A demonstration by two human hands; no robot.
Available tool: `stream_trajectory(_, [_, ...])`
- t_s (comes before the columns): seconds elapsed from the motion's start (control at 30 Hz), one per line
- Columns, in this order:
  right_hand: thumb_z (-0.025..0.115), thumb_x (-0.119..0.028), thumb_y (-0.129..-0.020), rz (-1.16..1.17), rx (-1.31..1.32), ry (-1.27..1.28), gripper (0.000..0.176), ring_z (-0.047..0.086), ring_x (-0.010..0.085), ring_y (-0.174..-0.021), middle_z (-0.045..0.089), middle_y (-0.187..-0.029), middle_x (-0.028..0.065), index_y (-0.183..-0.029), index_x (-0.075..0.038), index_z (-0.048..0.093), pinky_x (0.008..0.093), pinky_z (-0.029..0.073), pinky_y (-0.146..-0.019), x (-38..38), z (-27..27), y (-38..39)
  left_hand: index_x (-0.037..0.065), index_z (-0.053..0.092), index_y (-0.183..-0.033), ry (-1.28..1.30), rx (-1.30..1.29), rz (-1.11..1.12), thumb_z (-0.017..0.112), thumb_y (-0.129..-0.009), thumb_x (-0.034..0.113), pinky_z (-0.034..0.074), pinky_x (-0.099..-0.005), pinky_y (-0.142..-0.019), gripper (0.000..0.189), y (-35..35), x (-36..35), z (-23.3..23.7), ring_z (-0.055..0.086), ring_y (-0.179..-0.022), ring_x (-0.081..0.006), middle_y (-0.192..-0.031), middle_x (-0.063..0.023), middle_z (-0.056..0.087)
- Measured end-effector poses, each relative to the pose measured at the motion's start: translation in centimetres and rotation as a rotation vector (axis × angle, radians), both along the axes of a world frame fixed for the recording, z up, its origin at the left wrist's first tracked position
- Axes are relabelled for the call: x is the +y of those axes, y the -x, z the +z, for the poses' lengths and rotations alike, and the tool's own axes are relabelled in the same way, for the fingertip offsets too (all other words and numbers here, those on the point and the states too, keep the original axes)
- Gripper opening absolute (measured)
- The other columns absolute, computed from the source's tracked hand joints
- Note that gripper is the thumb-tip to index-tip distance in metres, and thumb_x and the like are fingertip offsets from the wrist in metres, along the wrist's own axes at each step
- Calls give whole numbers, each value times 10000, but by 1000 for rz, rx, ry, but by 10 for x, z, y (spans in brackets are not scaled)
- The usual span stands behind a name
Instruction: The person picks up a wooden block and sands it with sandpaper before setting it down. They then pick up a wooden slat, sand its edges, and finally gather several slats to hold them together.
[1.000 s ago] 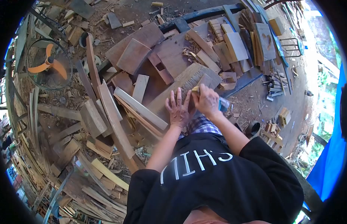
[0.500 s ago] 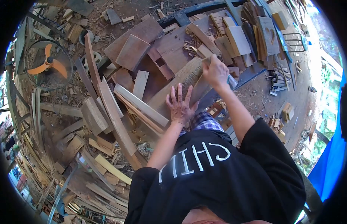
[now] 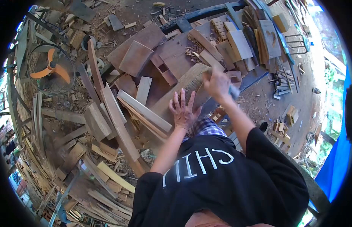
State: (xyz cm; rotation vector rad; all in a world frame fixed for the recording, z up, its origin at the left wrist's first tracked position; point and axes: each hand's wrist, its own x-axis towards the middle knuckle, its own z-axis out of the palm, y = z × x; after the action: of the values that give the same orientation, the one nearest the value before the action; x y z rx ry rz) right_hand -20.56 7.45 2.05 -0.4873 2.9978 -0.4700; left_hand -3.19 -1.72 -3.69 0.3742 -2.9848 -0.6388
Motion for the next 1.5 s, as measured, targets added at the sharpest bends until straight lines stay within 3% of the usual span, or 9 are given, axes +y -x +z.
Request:
stream_trajectory(0.17, [655, -263, -839, 151, 164, 30, 243, 660, 356, -704, 620, -737, 162, -898, -53, 549, 511, 514, -667, 9, -13, -33, 292, 391, -1511, 5, -17, -9, 639, -843, 558, 191, -608, -1100, 761, 4, -3, 0, 215, -1433, -402, -1581, -143, 242])
stream_trajectory(0.33, [669, -347, -876, -116, -39, -107, 332, 691, 403, -881, 706, -906, 219, -995, -54, 569, 509, 529, -769, 32, 2, 84, 291, 399, -1505, -1, -8, -1, 623, -849, 570, 200, -616, -1099, 748, 2, -1, 5, 220, -1434, -399, -1569, -144, 263])
stream_trajectory(0.5, [683, -386, -874, -250, -100, 5, 426, 706, 369, -887, 717, -956, 210, -1113, -44, 591, 474, 539, -795, 71, -1, 70, 286, 399, -1502, 13, 3, -13, 618, -854, 577, 199, -617, -1097, 743, 1, 0, 3, 224, -1429, -401, -1566, -148, 258])
stream_trajectory(0.63, [732, -455, -826, -541, -640, 832, 556, 693, 271, -937, 726, -990, 144, -1149, -11, 649, 403, 531, -859, 88, 4, 51, 281, 374, -1512, 42, -4, -19, 608, -854, 597, 192, -604, -1099, 767, 0, -1, 6, 227, -1421, -398, -1555, -151, 269])
stream_trajectory(0.7, [727, -459, -829, -565, -663, 833, 534, 705, 292, -944, 726, -1019, 167, -1103, -6, 668, 406, 538, -857, 95, -5, 47, 277, 374, -1511, 31, 6, -31, 603, -850, 619, 185, -597, -1095, 779, 1, -3, 8, 225, -1415, -399, -1553, -150, 264])
stream_trajectory(0.77, [723, -492, -827, -396, -288, 175, 544, 703, 343, -976, 721, -1030, 206, -1076, -12, 665, 426, 540, -853, 97, 0, 42, 265, 369, -1514, 42, 16, -52, 597, -843, 645, 182, -592, -1092, 804, 4, -1, 9, 216, -1417, -395, -1545, -156, 263])
stream_trajectory(1.17, [765, -484, -817, -563, -805, 1014, 645, 645, 193, -1006, 670, -1128, 120, -1195, 12, 600, 320, 513, -877, 124, -9, 26, 86, 478, -1403, -31, -25, -77, 717, -824, 443, 274, -497, -1084, 721, 80, 27, 23, 374, -1302, -339, -1336, -149, 462])
stream_trajectory(1.33, [746, -437, -857, -643, -1030, 1278, 509, 635, 120, -810, 649, -963, 39, -1153, -50, 598, 270, 546, -707, 135, 7, 24, 47, 458, -1410, -570, 52, -84, 721, -845, 222, 447, -392, -975, 648, 90, 27, 43, 545, -1122, -347, -1181, -175, 546])
stream_trajectory(1.5, [697, -377, -910, -575, -1234, 1476, 406, 626, 91, -715, 631, -919, 3, -1149, -69, 584, 247, 541, -608, 141, 7, 34, 72, 480, -1413, -715, 74, -165, 724, -863, 263, 471, -402, -944, 630, 102, 28, 70, 578, -1066, -323, -1170, -164, 551])
